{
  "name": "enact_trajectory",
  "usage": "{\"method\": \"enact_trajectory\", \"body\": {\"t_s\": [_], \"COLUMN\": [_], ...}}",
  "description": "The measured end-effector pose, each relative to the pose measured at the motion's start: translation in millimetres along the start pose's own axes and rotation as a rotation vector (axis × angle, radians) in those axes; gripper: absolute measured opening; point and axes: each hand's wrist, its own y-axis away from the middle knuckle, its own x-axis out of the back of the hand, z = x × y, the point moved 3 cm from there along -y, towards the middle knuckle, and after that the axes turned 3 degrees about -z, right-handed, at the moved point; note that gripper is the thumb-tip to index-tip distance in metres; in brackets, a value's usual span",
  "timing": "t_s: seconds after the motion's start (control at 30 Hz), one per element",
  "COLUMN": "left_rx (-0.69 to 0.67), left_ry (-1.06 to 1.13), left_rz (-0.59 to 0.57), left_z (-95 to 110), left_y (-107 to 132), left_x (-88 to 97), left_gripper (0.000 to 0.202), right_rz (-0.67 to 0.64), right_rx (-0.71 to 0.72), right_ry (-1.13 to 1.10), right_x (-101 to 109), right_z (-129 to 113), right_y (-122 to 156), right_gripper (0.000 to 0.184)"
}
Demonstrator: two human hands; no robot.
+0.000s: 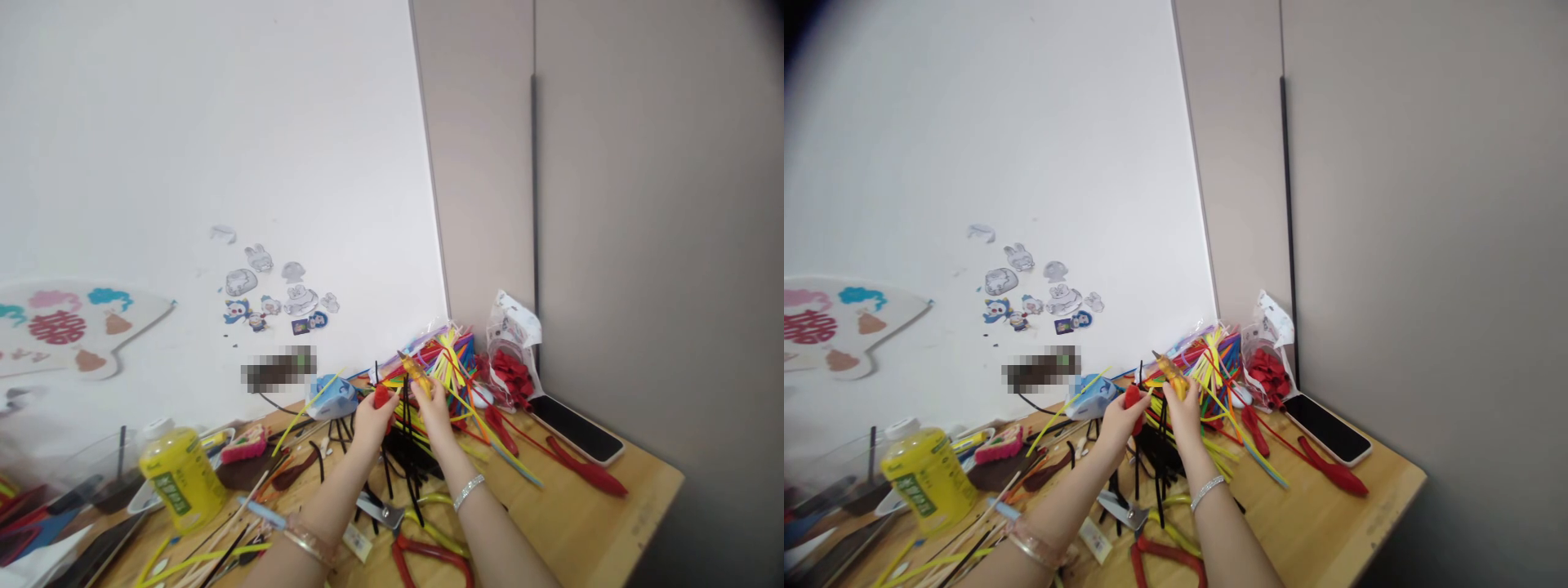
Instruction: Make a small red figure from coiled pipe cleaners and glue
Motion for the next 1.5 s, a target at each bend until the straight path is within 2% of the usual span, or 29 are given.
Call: {"method": "enact_trajectory", "body": {"t_s": [0.2, 0.37, 0.53, 0.63, 0.77, 0.93, 1.07, 1.5], "left_rx": [-0.061, -0.041, -0.034, -0.020, -0.004, 0.012, 0.012, 0.041], "left_ry": [0.124, 0.184, 0.177, 0.167, 0.161, 0.154, 0.148, 0.075], "left_rz": [-0.059, -0.154, -0.187, -0.172, -0.144, -0.132, -0.126, -0.136], "left_z": [9, 14, 17, 16, 13, 8, 6, 14], "left_y": [11, 18, 21, 20, 18, 15, 15, 22], "left_x": [2.3, 1.8, 5.6, 8.1, 9.5, 10.1, 9.8, 10.5], "left_gripper": [0.030, 0.033, 0.029, 0.029, 0.031, 0.030, 0.029, 0.026], "right_rz": [0.023, -0.021, -0.100, -0.228, -0.338, -0.347, -0.361, -0.316], "right_rx": [-0.090, -0.085, 0.076, 0.154, 0.172, 0.139, 0.136, 0.190], "right_ry": [0.424, 0.561, 0.451, 0.295, 0.124, 0.018, 0.000, 0.130], "right_x": [9, 6, 5, -2, -9, -9, -9, -8], "right_z": [8, 6, -22, -38, -45, -44, -43, -36], "right_y": [8, 17, 12, 10, 14, 16, 16, 13], "right_gripper": [0.054, 0.044, 0.013, 0.017, 0.019, 0.024, 0.016, 0.012]}}
